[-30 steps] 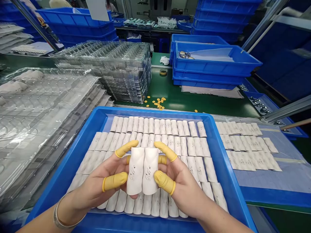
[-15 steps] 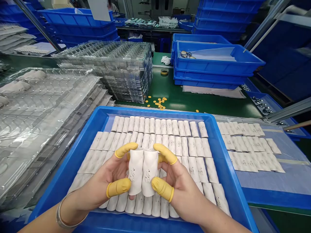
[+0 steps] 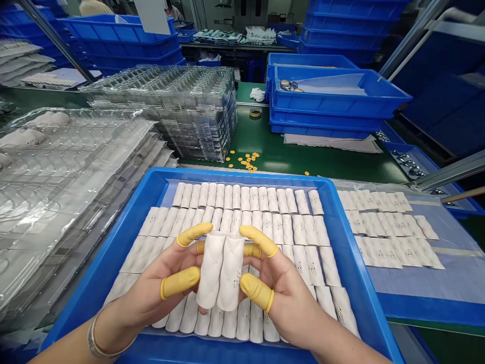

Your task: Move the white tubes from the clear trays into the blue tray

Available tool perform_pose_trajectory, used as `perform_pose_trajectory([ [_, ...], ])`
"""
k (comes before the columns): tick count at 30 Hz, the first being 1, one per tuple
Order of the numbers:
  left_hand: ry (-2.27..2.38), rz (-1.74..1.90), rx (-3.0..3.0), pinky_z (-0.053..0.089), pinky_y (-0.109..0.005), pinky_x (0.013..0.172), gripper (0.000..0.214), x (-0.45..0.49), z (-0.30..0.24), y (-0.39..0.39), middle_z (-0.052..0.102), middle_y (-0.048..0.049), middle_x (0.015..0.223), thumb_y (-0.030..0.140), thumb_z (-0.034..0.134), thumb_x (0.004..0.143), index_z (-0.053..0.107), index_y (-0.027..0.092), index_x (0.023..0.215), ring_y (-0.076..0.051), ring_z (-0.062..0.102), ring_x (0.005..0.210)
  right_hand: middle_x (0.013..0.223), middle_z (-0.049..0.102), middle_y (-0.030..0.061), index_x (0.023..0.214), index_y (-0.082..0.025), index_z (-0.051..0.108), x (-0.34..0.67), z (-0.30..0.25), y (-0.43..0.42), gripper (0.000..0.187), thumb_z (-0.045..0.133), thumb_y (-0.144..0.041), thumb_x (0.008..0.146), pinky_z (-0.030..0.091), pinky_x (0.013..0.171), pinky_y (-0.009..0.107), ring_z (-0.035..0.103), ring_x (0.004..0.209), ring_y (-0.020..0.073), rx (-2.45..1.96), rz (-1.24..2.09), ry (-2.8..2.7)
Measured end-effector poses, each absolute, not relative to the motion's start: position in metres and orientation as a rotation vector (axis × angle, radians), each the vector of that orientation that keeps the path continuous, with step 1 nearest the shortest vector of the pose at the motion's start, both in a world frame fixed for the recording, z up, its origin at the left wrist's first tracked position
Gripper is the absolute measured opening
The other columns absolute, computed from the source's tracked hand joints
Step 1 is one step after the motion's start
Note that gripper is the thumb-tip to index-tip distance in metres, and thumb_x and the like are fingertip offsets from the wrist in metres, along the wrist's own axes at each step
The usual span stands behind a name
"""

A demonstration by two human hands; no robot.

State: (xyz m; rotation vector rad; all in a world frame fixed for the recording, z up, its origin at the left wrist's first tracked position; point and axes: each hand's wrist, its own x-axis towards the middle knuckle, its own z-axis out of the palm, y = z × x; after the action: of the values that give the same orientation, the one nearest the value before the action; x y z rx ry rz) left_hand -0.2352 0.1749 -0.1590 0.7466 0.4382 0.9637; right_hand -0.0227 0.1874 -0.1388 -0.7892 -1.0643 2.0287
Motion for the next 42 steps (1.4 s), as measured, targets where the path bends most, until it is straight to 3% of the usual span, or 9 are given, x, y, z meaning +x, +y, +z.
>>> perform_pose_trajectory([
  [2,0.459,0.966,0.764,0.059,-0.022,0.066,0.055,-0.2334,-0.1596,0.1739,0.057,-0.0026,0.109,0.019,0.062,0.088,0.043,0.04,0.135,-0.009,0.064,0.077,0.126,0.051,0.0027,0.134,-0.042,0.048,-0.0228,-0.1399,0.1867,0.05,0.073,-0.035,0.092,0.054,0.078,0.031,0.051,0.112,0.0233,-0.782,2.017,-1.07],
  [7,0.495,0.968,0.737,0.06,-0.021,0.063,0.065,-0.2293,-0.1632,0.1708,0.052,-0.004,0.117,0.018,0.072,0.079,0.043,0.041,0.132,-0.017,0.06,0.096,0.108,0.057,-0.0002,0.133,-0.046,0.048,-0.0252,-0.1435,0.1852,0.056,0.077,-0.033,0.088,0.055,0.069,0.032,0.062,0.075,0.0156,-0.756,2.085,-1.006],
  [11,0.507,0.964,0.727,0.058,-0.022,0.066,0.061,-0.2315,-0.1638,0.1711,0.057,-0.0032,0.108,0.017,0.068,0.083,0.043,0.039,0.134,-0.013,0.062,0.084,0.113,0.059,0.0027,0.133,-0.043,0.048,-0.0273,-0.1427,0.1858,0.053,0.076,-0.032,0.089,0.055,0.075,0.035,0.062,0.094,0.0221,-0.784,2.052,-0.998],
  [15,0.53,0.981,0.739,0.058,-0.024,0.066,0.056,-0.235,-0.1602,0.173,0.059,-0.0038,0.111,0.018,0.064,0.086,0.044,0.04,0.134,-0.011,0.062,0.077,0.124,0.057,0.0049,0.133,-0.04,0.049,-0.0268,-0.1414,0.1871,0.052,0.076,-0.035,0.088,0.055,0.069,0.031,0.056,0.106,0.0249,-0.812,1.996,-1.011],
  [24,0.5,0.973,0.743,0.058,-0.026,0.068,0.058,-0.2334,-0.1576,0.1741,0.052,-0.0055,0.123,0.02,0.062,0.087,0.041,0.04,0.137,-0.014,0.059,0.088,0.13,0.054,0.0051,0.134,-0.039,0.047,-0.0249,-0.1426,0.1887,0.049,0.072,-0.036,0.092,0.054,0.07,0.03,0.051,0.116,0.0259,-0.8,2.004,-1.017],
  [27,0.502,0.965,0.769,0.059,-0.025,0.068,0.061,-0.2331,-0.1596,0.1737,0.05,-0.0043,0.123,0.02,0.066,0.085,0.04,0.041,0.136,-0.013,0.058,0.088,0.128,0.055,0.0041,0.132,-0.038,0.05,-0.0266,-0.1435,0.1878,0.049,0.075,-0.037,0.09,0.053,0.083,0.034,0.048,0.12,0.0255,-0.804,1.957,-1.048],
  [30,0.495,0.954,0.74,0.059,-0.025,0.067,0.059,-0.2344,-0.1609,0.1729,0.054,-0.0036,0.114,0.018,0.065,0.086,0.04,0.041,0.135,-0.014,0.061,0.088,0.123,0.058,0.004,0.131,-0.038,0.051,-0.0284,-0.1443,0.187,0.051,0.077,-0.035,0.088,0.052,0.089,0.036,0.051,0.117,0.025,-0.789,1.973,-1.027],
  [34,0.471,0.955,0.709,0.058,-0.025,0.066,0.055,-0.2358,-0.1603,0.1732,0.058,-0.0032,0.11,0.017,0.061,0.088,0.041,0.039,0.135,-0.012,0.064,0.08,0.119,0.06,0.0042,0.134,-0.038,0.048,-0.0282,-0.1446,0.1868,0.051,0.075,-0.034,0.09,0.055,0.073,0.029,0.059,0.104,0.0222,-0.793,2.013,-0.983],
  [42,0.475,0.97,0.696,0.053,-0.028,0.08,0.051,-0.2352,-0.1559,0.1738,0.06,-0.0017,0.111,0.018,0.059,0.09,0.045,0.042,0.133,-0.015,0.061,0.094,0.115,0.061,0.0034,0.134,-0.039,0.047,-0.0247,-0.1465,0.1884,0.048,0.071,-0.033,0.093,0.056,0.072,0.027,0.063,0.094,0.0198,-0.771,2.046,-0.984],
])
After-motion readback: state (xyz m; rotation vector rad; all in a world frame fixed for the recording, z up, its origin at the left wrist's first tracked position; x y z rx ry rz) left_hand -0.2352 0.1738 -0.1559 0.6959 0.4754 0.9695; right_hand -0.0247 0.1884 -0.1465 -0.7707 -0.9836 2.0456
